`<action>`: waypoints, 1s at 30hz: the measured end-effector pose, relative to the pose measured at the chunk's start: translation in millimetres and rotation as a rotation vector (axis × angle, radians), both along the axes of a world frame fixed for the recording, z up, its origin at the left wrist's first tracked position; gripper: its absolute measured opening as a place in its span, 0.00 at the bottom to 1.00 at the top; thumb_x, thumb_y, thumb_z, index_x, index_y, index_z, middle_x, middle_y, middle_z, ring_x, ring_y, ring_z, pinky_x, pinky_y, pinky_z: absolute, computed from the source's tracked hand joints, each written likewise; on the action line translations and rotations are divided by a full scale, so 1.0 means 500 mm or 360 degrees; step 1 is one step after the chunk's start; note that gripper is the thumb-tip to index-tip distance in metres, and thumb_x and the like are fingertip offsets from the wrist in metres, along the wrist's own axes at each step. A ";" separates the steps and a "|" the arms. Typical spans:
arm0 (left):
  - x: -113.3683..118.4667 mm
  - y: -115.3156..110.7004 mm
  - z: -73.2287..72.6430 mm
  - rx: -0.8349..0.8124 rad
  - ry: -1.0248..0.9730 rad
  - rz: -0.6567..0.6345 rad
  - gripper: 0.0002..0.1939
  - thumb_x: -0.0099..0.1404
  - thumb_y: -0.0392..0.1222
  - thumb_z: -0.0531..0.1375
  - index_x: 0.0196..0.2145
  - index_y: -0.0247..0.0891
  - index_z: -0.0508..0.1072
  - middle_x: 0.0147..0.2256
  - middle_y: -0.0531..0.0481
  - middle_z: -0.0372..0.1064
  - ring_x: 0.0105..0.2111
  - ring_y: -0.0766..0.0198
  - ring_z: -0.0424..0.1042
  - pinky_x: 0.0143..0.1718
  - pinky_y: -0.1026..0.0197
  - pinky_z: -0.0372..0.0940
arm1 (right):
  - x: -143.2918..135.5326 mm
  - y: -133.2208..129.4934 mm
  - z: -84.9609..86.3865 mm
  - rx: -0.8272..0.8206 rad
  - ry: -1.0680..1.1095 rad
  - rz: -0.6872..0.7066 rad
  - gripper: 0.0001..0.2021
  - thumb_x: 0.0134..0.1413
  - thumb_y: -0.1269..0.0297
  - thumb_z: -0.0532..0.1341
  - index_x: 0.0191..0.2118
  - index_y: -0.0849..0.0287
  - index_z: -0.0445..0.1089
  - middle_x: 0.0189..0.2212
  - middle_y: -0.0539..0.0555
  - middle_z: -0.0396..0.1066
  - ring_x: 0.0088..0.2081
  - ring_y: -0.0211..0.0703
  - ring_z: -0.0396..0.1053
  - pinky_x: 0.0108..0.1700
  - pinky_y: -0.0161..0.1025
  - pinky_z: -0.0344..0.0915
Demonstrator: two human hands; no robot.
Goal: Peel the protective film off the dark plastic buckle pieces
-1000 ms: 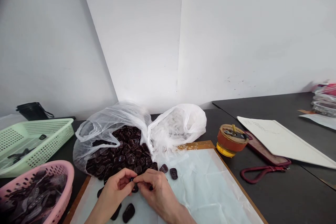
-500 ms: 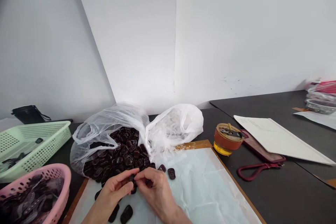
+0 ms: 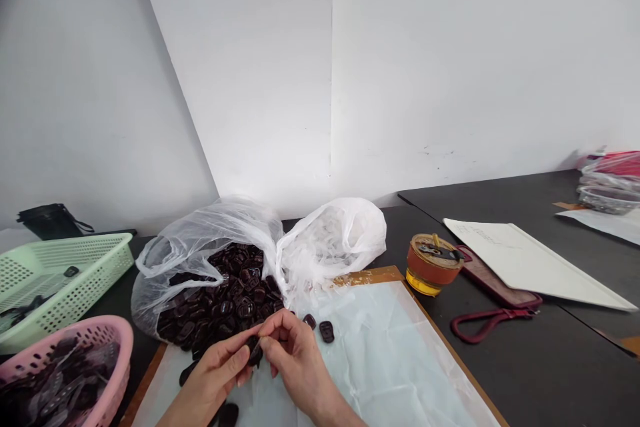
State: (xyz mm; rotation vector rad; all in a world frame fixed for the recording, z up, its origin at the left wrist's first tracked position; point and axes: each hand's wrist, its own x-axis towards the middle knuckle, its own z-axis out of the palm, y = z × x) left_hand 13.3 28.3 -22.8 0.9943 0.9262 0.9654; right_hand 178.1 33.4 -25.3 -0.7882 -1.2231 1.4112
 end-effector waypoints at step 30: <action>-0.017 0.011 -0.024 0.0340 0.0311 -0.0008 0.20 0.60 0.51 0.66 0.49 0.46 0.78 0.45 0.46 0.77 0.39 0.57 0.73 0.40 0.61 0.69 | 0.004 0.010 0.002 -0.0330 0.0184 -0.0003 0.18 0.39 0.56 0.74 0.30 0.62 0.69 0.19 0.44 0.68 0.18 0.30 0.63 0.20 0.28 0.62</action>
